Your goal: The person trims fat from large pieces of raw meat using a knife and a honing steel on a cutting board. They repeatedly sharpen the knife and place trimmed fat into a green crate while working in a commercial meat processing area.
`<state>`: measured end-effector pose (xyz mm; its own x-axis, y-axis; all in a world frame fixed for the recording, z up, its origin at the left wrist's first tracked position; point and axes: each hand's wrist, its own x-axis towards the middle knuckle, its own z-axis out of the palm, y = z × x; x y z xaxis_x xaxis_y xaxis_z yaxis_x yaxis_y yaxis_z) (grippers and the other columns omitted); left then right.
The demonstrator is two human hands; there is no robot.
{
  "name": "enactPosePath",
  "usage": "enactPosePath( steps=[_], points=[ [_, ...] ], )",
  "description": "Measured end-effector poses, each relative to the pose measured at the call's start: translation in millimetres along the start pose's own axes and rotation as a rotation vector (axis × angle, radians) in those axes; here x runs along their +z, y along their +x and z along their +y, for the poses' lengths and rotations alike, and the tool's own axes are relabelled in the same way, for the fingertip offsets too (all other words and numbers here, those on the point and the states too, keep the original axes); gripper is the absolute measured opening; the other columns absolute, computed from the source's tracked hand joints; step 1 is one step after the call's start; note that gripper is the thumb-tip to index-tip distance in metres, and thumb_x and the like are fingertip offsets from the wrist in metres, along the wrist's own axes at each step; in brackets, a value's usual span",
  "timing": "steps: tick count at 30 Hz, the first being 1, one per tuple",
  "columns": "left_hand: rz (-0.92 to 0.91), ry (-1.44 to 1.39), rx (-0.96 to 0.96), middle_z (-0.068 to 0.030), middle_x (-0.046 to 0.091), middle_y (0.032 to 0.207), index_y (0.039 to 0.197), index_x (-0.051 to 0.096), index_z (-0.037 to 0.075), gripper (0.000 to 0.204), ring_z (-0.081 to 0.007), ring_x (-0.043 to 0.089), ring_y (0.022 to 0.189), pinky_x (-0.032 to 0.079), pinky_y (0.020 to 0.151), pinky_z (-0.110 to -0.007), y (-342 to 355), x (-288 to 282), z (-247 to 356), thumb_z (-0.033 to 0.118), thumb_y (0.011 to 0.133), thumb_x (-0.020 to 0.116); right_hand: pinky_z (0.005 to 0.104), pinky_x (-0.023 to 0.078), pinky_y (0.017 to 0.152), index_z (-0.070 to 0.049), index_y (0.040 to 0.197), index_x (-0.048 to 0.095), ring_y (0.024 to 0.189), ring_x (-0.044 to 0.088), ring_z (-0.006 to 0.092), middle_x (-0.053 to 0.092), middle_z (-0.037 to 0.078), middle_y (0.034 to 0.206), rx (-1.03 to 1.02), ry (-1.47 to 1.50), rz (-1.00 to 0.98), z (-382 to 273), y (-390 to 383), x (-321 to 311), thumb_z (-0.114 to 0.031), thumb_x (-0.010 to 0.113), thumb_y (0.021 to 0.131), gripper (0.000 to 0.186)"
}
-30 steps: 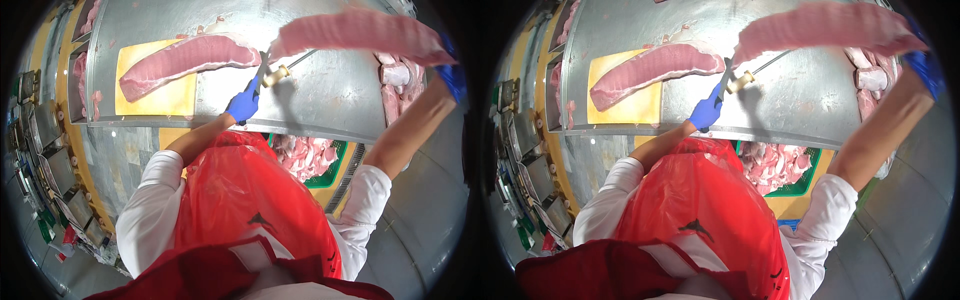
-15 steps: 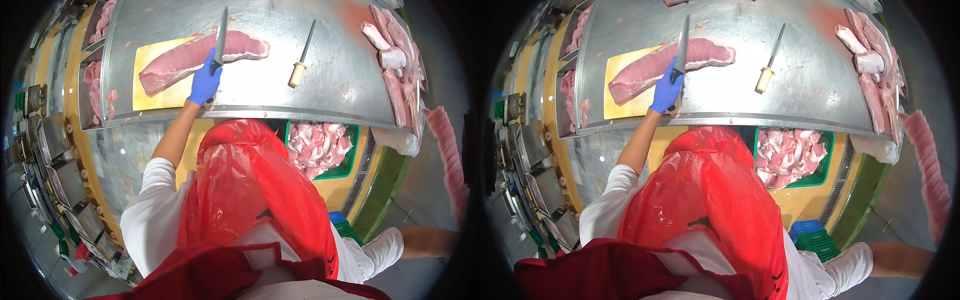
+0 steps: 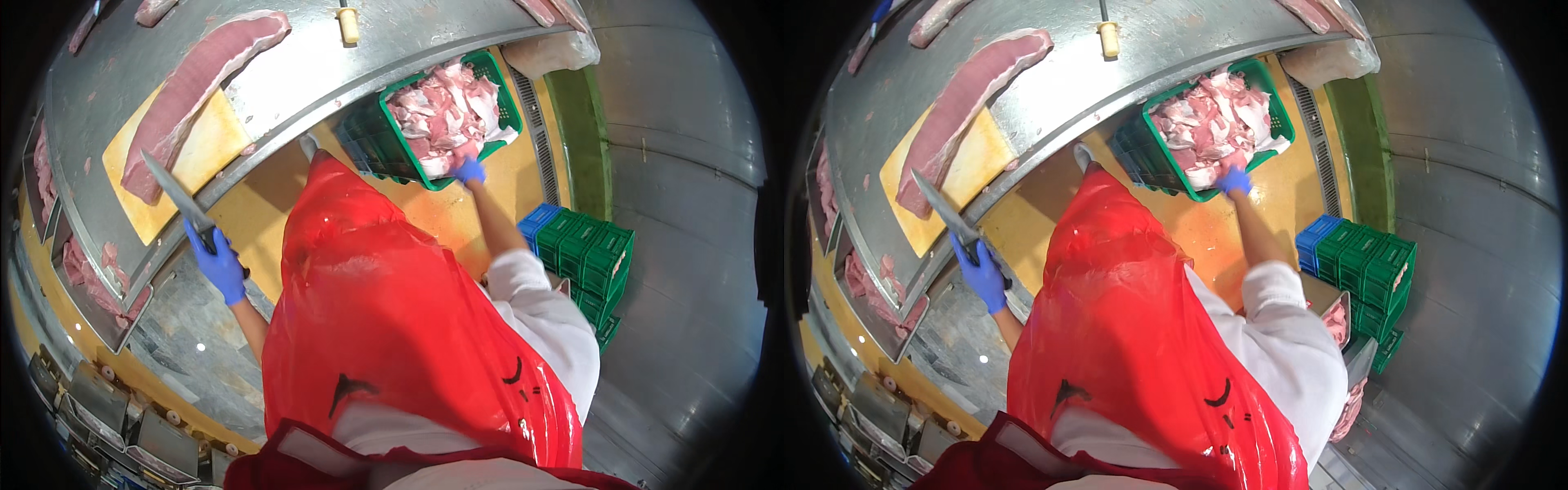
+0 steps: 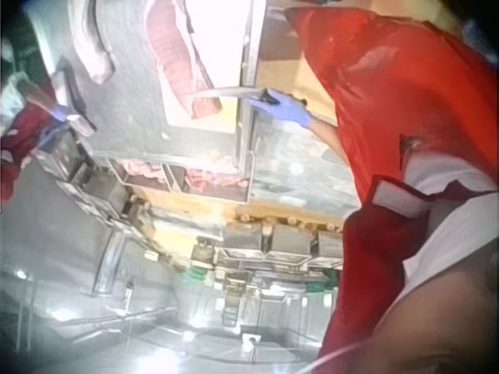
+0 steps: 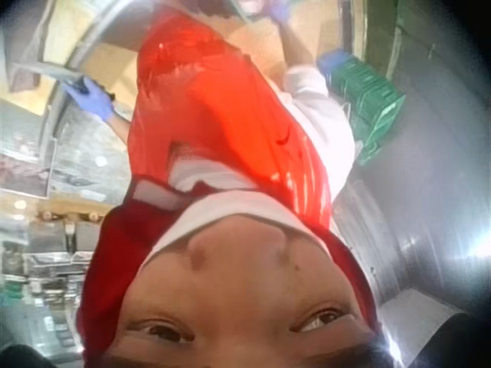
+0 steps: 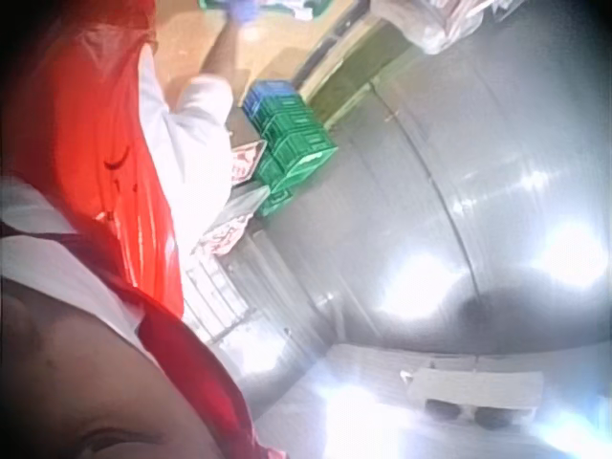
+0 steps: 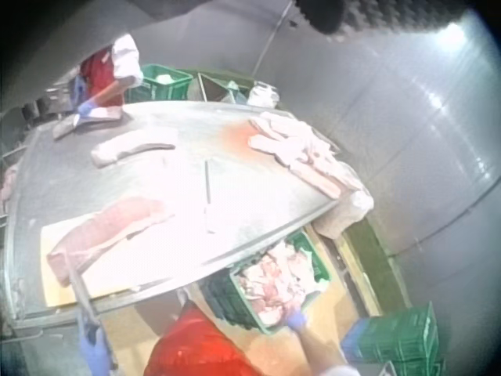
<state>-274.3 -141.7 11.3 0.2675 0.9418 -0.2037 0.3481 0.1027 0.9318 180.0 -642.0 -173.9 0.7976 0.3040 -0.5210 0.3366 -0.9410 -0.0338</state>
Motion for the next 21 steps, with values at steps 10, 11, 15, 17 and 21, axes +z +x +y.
enactPosePath(
  steps=[10, 11, 15, 17, 21],
  points=[
    [0.042, 0.008, -0.041, -0.0051, 0.061, 0.083, 0.154, 0.039, 0.006, 0.06, -0.0088, 0.054, 0.061, 0.045, 0.05, -0.026, -54, -58, -30, 0.011, 0.099, 0.062, 0.0352, 0.054, 0.085, 0.001, 0.117, 0.069, 0.093, 0.067, 0.0208, 0.073, 0.014, 0.111, 0.237, 0.889, 0.206, -118, -83, 68, -0.029, 0.084, 0.081, 0.05],
    [0.015, 0.018, -0.029, -0.0052, 0.061, 0.083, 0.153, 0.039, 0.005, 0.06, -0.0088, 0.054, 0.061, 0.045, 0.05, -0.025, -46, -59, -27, 0.011, 0.099, 0.062, 0.0343, 0.054, 0.083, 0.0, 0.116, 0.07, 0.09, 0.066, 0.019, 0.073, 0.012, 0.107, 0.336, 0.956, 0.271, -94, -56, 67, -0.029, 0.083, 0.081, 0.048],
    [0.095, 0.036, -0.041, -0.0041, 0.064, 0.084, 0.144, 0.049, 0.001, 0.052, -0.0083, 0.058, 0.066, 0.046, 0.051, -0.024, -50, -60, -2, 0.014, 0.097, 0.067, 0.0445, 0.049, 0.06, -0.004, 0.092, 0.067, 0.072, 0.062, 0.026, 0.069, 0.011, 0.083, 0.307, 0.277, 0.163, 26, 41, 61, -0.047, 0.066, 0.09, 0.043],
    [0.101, 0.061, -0.075, -0.0039, 0.064, 0.082, 0.14, 0.053, 0.001, 0.048, -0.0082, 0.058, 0.065, 0.046, 0.051, -0.025, -51, -59, 9, 0.015, 0.096, 0.067, 0.0453, 0.05, 0.077, -0.011, 0.117, 0.066, 0.093, 0.061, 0.0254, 0.068, 0.009, 0.112, 0.594, 0.986, 0.174, 67, 38, 45, -0.056, 0.062, 0.09, 0.053],
    [0.153, 0.042, -0.146, -0.0035, 0.064, 0.078, 0.133, 0.058, 0.0, 0.04, -0.0078, 0.057, 0.061, 0.046, 0.05, -0.024, -55, -48, 14, 0.016, 0.097, 0.066, 0.0434, 0.047, 0.097, -0.018, 0.137, 0.058, 0.112, 0.059, 0.0262, 0.063, 0.006, 0.131, 0.644, 1.825, -0.118, 116, 63, 9, -0.064, 0.06, 0.088, 0.067]
  ],
)
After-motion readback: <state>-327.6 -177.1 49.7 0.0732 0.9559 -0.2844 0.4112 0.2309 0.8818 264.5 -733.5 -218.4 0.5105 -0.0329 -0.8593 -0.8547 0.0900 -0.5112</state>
